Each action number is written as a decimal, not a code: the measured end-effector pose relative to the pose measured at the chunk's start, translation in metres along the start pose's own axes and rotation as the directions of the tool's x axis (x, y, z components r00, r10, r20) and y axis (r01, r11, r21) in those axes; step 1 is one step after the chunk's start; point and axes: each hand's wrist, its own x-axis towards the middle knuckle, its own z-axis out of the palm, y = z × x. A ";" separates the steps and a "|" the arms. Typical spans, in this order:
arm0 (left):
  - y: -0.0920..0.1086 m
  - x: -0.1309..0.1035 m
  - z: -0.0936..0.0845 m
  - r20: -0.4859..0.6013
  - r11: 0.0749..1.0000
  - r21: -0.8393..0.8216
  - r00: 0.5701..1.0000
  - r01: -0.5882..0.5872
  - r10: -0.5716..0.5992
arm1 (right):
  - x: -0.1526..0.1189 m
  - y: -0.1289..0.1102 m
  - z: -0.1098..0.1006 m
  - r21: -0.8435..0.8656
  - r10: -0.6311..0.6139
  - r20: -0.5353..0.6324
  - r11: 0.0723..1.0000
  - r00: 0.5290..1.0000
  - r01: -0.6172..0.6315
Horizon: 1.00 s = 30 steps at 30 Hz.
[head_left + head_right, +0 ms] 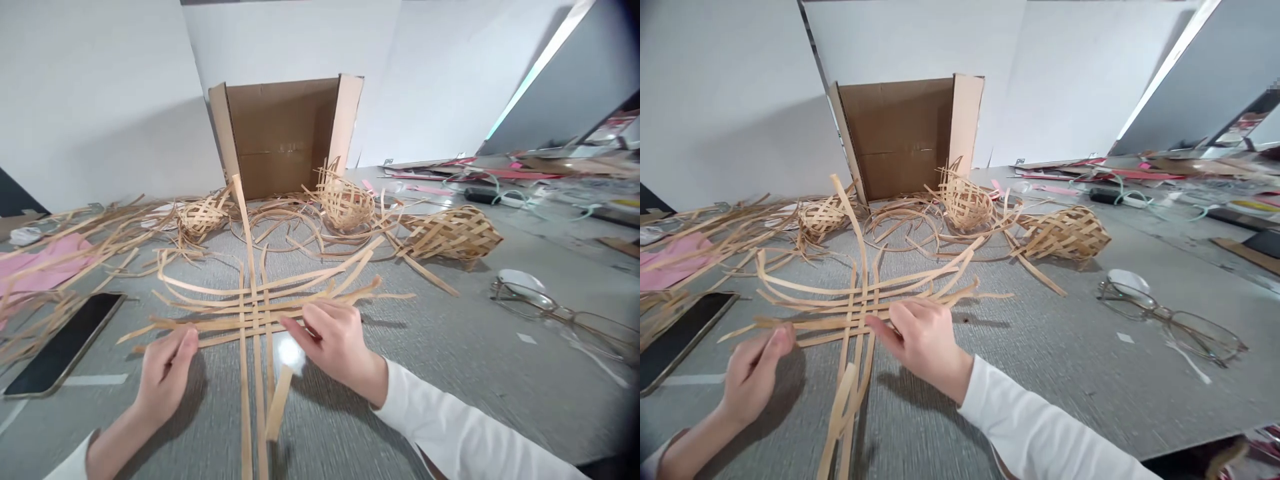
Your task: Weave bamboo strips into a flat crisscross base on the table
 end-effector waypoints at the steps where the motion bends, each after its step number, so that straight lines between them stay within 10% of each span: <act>1: -0.003 0.000 0.000 -0.047 1.000 0.019 0.999 0.015 -0.014 | 0.001 0.000 -0.001 0.008 -0.026 -0.014 1.000 1.000 0.026; 9: -0.017 0.004 -0.001 -0.147 0.994 0.110 0.989 -0.001 0.017 | 0.007 0.009 -0.002 -0.052 -0.071 -0.075 0.996 0.995 0.067; 18: -0.015 0.009 0.003 -0.078 0.976 0.131 0.979 -0.175 0.187 | 0.037 0.043 -0.046 -0.195 0.126 -0.233 0.965 0.964 -0.173; 24: 0.001 0.012 0.015 0.058 0.912 0.107 0.918 -0.396 0.392 | 0.103 0.056 -0.101 -0.195 0.216 0.129 0.962 0.968 -0.189; 26: 0.008 0.016 0.023 0.052 0.894 0.116 0.901 -0.433 0.430 | 0.123 0.066 -0.118 -0.147 0.287 0.537 0.958 0.793 -0.247; 30: 0.019 0.025 0.040 0.085 0.843 0.110 0.850 -0.527 0.520 | 0.134 0.113 -0.137 -0.160 0.389 0.717 0.899 0.578 -0.408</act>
